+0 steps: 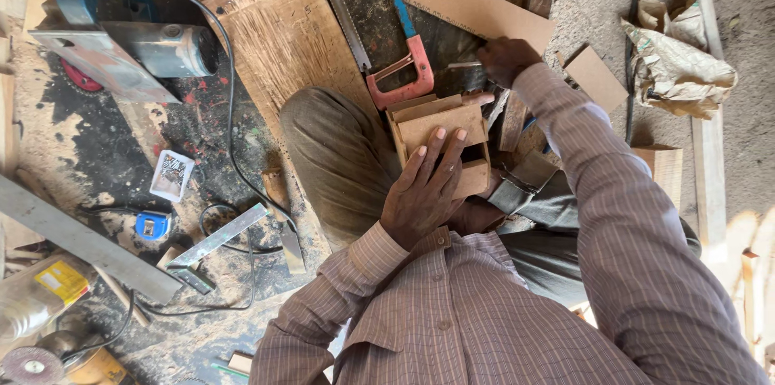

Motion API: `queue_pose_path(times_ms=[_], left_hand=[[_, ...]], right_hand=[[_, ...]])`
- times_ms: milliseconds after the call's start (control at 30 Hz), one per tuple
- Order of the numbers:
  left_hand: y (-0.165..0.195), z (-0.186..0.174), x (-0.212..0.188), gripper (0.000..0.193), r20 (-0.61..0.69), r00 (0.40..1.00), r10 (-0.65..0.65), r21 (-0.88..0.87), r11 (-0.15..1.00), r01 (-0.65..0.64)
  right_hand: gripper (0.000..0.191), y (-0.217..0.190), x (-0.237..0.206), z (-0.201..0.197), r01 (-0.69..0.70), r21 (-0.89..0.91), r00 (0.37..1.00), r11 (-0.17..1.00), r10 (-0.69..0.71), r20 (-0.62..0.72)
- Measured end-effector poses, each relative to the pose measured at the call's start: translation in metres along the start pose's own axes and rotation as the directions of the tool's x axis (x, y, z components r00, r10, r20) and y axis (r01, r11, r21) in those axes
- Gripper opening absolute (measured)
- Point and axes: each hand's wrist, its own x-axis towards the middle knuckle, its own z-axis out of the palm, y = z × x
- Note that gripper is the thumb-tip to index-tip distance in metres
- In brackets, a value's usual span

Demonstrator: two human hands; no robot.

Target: The person is assembling small wooden boxes. They measure and mark a piece of wood, cut it with a jigsaw, and then fit it into a partially assembled box. They also use a pencil to mark the box.

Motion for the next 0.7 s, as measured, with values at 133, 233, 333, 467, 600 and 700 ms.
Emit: queue_pose_path(times_ms=[133,233,333,467,600,700], left_hand=[[0.000,-0.001,0.002,0.058,-0.013,1.000,-0.011,0.011,1.000,0.012],[0.000,-0.001,0.002,0.058,-0.021,1.000,-0.004,0.023,1.000,0.004],[0.002,-0.002,0.003,0.062,-0.028,1.000,-0.014,0.030,0.999,0.015],[0.006,-0.002,0.004,0.067,-0.034,0.999,-0.017,0.024,1.000,0.018],[0.008,-0.002,0.003,0.070,0.026,1.000,0.003,0.020,1.000,-0.004],[0.009,-0.002,0.004,0.073,0.009,1.000,-0.005,0.018,1.000,0.005]], right_hand=[[0.018,0.013,-0.019,-0.001,-0.314,0.293,0.949,0.903,0.303,0.085],[0.011,0.018,-0.046,0.004,0.034,0.659,0.791,0.752,0.383,-0.477],[0.017,0.020,-0.071,0.010,0.473,0.854,0.727,0.218,0.450,-0.518],[0.017,0.025,-0.098,0.001,0.685,0.723,0.655,0.089,0.361,-0.664],[0.011,0.015,-0.120,-0.024,0.642,0.767,0.745,-0.013,0.245,-0.620],[0.013,0.004,-0.129,-0.040,0.550,0.835,0.816,-0.026,0.228,-0.530]])
